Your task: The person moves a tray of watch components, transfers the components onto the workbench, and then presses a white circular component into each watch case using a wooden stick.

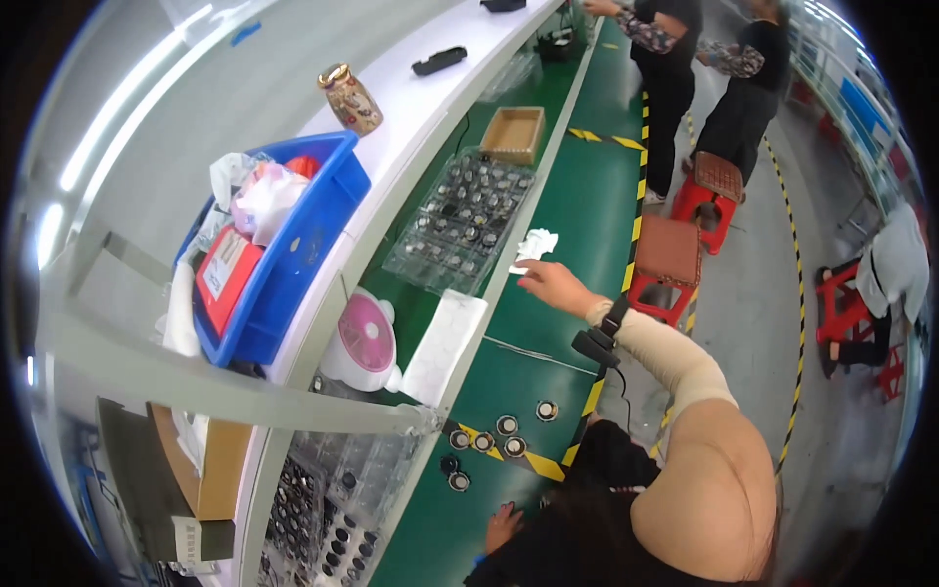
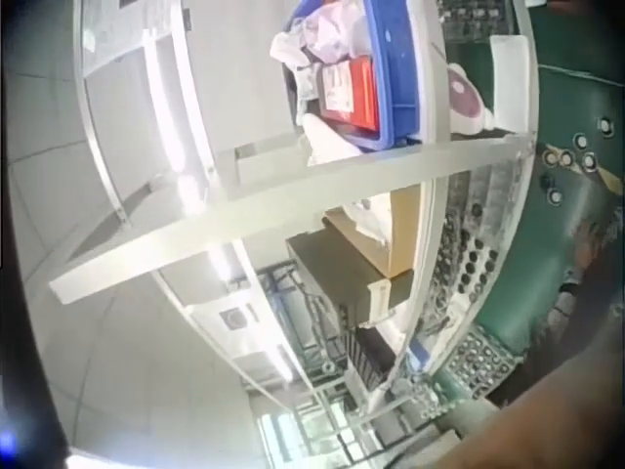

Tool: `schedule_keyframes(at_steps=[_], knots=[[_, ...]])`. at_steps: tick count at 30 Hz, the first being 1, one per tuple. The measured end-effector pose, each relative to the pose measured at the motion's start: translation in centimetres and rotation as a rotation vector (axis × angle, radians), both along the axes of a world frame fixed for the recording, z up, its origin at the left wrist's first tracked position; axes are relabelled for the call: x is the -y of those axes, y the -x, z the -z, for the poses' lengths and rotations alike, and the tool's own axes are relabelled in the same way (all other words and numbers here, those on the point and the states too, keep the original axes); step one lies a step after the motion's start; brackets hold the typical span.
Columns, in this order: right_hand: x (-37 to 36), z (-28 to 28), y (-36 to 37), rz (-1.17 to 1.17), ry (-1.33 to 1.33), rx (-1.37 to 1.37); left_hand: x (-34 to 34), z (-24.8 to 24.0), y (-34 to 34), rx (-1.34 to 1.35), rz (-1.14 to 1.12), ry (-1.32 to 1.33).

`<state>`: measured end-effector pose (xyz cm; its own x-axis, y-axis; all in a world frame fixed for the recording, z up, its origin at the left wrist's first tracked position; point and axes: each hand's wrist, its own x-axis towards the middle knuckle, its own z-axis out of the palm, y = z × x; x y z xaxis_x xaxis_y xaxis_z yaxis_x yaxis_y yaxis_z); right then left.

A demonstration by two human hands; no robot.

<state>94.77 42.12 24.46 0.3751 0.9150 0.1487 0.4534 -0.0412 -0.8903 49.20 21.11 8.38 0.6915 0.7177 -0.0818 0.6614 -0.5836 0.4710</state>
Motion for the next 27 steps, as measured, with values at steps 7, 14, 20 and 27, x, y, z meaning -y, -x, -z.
schedule_keyframes(at_steps=[7,14,20,27], knots=[[-5.4,-10.7,1.7,-0.55,-0.191,0.502,-12.2,-20.6,-8.9,0.325,-0.349,-0.398],[-10.1,-26.0,8.4,-0.74,-0.819,0.621,-22.4,-34.3,-9.6,0.423,-0.386,-1.116],[-12.3,-30.2,17.3,-0.808,-1.134,0.745,-22.7,-35.6,-6.3,0.355,-0.473,-1.29],[-15.4,-28.8,20.6,-0.72,-1.192,0.819,-22.3,-36.8,-0.5,0.139,-0.746,-1.451]])
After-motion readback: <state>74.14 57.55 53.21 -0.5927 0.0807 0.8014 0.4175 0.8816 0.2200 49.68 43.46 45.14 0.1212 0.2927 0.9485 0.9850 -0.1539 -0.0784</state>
